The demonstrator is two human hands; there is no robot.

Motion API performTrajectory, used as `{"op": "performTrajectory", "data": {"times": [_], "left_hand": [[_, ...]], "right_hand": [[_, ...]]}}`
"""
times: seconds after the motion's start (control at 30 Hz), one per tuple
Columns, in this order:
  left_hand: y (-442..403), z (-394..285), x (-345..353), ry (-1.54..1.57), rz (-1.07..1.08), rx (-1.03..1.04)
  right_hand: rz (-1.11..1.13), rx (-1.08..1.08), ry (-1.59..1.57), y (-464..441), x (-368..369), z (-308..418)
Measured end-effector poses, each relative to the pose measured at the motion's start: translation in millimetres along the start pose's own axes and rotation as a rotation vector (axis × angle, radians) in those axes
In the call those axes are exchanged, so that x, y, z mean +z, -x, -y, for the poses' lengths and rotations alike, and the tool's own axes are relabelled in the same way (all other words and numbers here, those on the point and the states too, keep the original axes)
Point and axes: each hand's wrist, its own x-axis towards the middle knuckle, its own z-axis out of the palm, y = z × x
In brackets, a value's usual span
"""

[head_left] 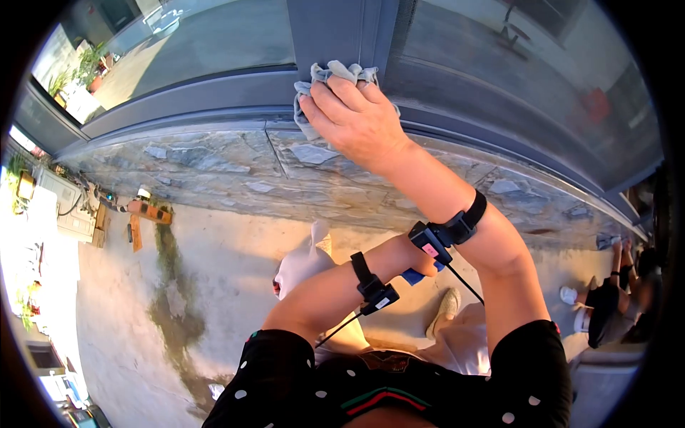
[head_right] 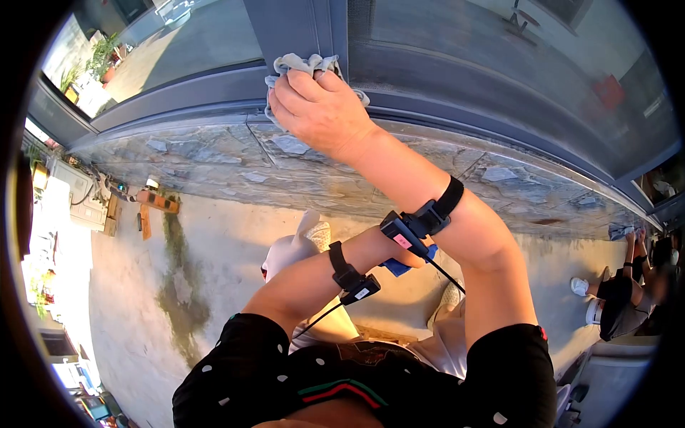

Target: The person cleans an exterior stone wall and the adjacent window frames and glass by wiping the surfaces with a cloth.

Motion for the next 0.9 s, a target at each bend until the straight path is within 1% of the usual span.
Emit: {"op": "performTrajectory", "data": {"times": [0.07,0.13,0.17,0.23,0.4,0.43,0.5,0.53,0.6,0.67,0.77,0.83,0.87,0.9], "left_hand": [[0,-2,-4,0.018,-0.050,0.017],[-5,-4,-6,0.011,-0.034,0.002],[-6,-5,-7,0.010,-0.024,0.001],[-5,-9,-9,0.003,-0.027,0.014],[-8,-4,-4,-0.025,0.012,-0.009],[-7,-4,-4,-0.028,0.014,-0.008],[-8,-3,-3,-0.035,0.022,-0.007],[-8,-3,-3,-0.038,0.020,-0.005],[-5,-3,-6,-0.048,0.010,0.002],[-2,-1,-2,-0.055,0.011,-0.004],[7,-2,-4,-0.069,0.012,0.001],[16,-7,-8,-0.081,-0.002,0.014],[19,-9,-11,-0.101,-0.021,0.041],[16,-8,-7,-0.091,0.054,0.017]], "right_hand": [[-0.003,-0.015,-0.031,-15,18,12],[0.056,-0.042,-0.084,-31,37,24],[0.056,-0.037,-0.084,-40,48,31],[-0.029,-0.085,-0.155,-58,74,46],[0.015,-0.112,-0.229,-107,112,79],[0.016,-0.113,-0.224,-108,112,79],[0.133,-0.134,-0.186,-113,106,81],[0.133,-0.136,-0.186,-113,95,79],[0.339,-0.122,-0.088,-99,68,65],[0.340,-0.093,-0.064,-72,45,47],[0.283,-0.079,-0.048,-31,24,24],[0.176,-0.078,-0.013,-19,18,18],[0.176,-0.079,-0.014,-18,20,19],[0.139,-0.082,0.000,-18,23,20]]}}
